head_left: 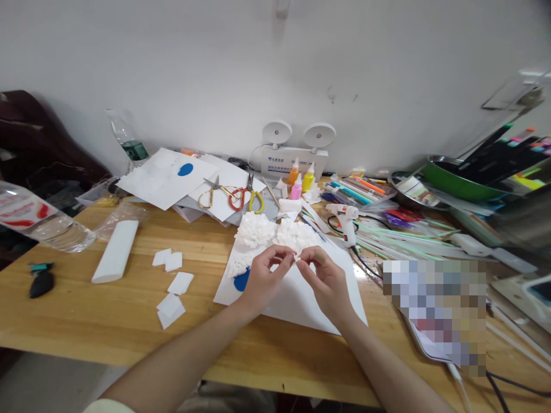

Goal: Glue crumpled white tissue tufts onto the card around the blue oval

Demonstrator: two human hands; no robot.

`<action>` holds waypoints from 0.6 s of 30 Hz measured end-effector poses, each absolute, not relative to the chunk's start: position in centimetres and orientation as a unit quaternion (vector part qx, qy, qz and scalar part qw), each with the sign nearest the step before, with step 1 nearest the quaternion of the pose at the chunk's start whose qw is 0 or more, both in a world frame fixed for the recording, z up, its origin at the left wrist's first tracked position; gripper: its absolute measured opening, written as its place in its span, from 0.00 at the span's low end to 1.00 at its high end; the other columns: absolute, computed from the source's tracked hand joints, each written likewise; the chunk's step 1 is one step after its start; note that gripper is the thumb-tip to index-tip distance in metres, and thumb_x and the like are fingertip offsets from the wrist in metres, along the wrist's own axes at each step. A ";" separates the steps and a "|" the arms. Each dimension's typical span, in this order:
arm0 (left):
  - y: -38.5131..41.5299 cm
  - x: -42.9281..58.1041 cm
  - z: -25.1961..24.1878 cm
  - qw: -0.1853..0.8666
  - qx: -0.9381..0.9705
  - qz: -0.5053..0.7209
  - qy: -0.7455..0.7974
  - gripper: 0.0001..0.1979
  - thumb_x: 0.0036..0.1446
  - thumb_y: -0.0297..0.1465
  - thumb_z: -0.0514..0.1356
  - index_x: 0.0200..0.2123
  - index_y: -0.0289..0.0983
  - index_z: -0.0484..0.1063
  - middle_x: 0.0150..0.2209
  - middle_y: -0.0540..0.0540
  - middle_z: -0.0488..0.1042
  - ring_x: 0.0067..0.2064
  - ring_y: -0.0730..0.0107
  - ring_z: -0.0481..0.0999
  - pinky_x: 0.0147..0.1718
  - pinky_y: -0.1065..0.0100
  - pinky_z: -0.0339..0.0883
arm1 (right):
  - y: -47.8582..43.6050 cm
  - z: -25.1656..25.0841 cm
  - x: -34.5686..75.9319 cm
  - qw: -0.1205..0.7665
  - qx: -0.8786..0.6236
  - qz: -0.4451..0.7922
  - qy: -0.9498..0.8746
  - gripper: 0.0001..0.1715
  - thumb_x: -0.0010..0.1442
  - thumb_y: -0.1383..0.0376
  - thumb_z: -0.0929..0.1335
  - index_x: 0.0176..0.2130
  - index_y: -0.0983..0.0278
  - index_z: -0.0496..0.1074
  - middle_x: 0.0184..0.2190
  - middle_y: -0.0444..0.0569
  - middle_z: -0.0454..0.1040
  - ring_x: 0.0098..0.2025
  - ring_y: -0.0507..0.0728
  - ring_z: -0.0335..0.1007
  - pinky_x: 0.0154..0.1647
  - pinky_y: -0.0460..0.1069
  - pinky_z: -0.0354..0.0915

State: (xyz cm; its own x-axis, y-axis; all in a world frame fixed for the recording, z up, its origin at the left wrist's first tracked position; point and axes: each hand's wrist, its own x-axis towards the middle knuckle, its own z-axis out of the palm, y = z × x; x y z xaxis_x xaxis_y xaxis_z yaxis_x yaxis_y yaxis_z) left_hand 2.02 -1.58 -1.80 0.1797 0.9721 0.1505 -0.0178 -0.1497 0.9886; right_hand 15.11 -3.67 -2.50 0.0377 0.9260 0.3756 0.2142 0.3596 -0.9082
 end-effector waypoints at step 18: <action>-1.9 1.9 -1.6 0.477 0.616 0.489 0.393 0.09 0.54 0.32 0.55 0.34 0.36 0.73 0.35 0.45 0.75 0.38 0.67 0.72 0.38 0.68 0.65 | -3.7 -2.4 15.1 0.563 -0.476 0.305 -0.602 0.03 0.56 0.64 0.65 0.30 0.62 0.67 0.27 0.45 0.66 0.33 0.53 0.63 0.34 0.50 0.61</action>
State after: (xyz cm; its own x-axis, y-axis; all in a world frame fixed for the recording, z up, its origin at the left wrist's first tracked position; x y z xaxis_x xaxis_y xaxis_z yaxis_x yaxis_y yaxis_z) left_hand 1.90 -1.93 -1.62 0.2141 0.9498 0.2280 0.0187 -0.2374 0.9712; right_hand 15.05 -3.69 -2.45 0.0886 0.9174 0.3881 0.2300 0.3602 -0.9041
